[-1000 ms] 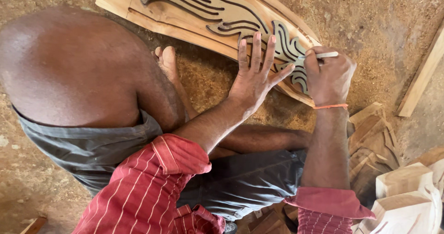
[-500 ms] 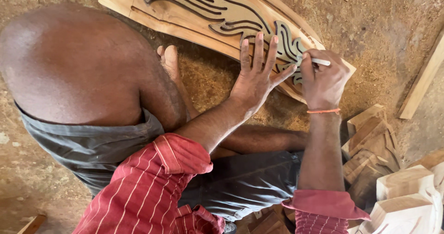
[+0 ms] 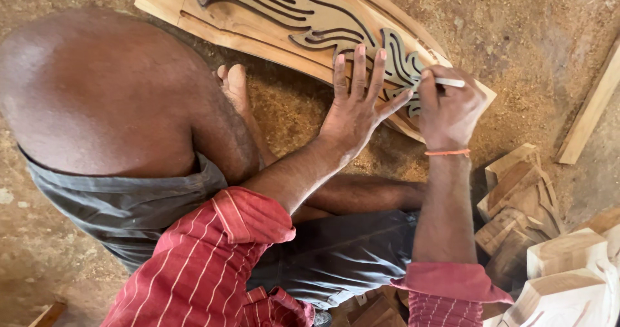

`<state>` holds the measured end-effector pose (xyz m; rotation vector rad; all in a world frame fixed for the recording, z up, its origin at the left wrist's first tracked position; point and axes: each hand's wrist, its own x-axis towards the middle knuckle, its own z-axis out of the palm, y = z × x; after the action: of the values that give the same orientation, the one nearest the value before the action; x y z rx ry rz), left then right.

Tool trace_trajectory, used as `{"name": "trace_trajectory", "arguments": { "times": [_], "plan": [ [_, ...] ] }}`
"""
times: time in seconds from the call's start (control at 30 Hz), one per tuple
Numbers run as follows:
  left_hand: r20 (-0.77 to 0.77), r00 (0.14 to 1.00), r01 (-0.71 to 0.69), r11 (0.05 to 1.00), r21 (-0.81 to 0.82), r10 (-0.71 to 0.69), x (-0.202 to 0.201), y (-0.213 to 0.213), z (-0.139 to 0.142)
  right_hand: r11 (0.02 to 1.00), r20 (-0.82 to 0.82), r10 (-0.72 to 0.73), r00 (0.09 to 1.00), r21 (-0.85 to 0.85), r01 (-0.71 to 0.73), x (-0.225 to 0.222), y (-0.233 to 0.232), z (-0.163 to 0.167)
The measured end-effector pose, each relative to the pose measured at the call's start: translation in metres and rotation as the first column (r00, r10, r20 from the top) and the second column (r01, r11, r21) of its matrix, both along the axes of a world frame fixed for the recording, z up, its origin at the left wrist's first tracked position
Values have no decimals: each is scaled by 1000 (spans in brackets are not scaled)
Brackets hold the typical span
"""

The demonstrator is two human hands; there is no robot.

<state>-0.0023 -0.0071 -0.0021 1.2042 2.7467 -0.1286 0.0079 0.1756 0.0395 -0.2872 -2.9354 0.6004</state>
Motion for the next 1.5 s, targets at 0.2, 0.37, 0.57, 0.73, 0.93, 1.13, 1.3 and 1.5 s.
{"name": "trace_trajectory", "arguments": {
  "times": [0.2,0.37,0.57,0.73,0.93,1.13,1.3,1.5],
  "plan": [
    [65,998,12,999,39,-15,-2,-2,0,996,-83,60,995,-55,-65,2,-4,6],
    [75,997,23,998,64,-27,-1,-5,-2,958,-159,-149,976,-267,103,27,-7,14],
    [82,996,10,998,69,-16,-4,-9,-6,867,-212,-263,941,-479,135,35,-25,-1],
    [131,991,0,997,76,-10,-8,-12,-7,903,-233,-199,952,-420,86,28,-28,-3],
    [198,980,-18,992,123,-6,-9,-19,-3,914,-250,-160,955,-402,48,25,-33,-4],
    [147,989,-5,995,99,-10,-9,-18,0,966,-271,-97,958,-258,25,20,-33,-4],
    [139,990,-13,994,104,-1,-7,-15,-4,994,-274,-22,962,-112,-9,18,-29,-6],
    [63,998,-25,994,110,18,-3,-10,-11,988,-255,-6,967,-150,-33,17,-23,-16]
  ]
}}
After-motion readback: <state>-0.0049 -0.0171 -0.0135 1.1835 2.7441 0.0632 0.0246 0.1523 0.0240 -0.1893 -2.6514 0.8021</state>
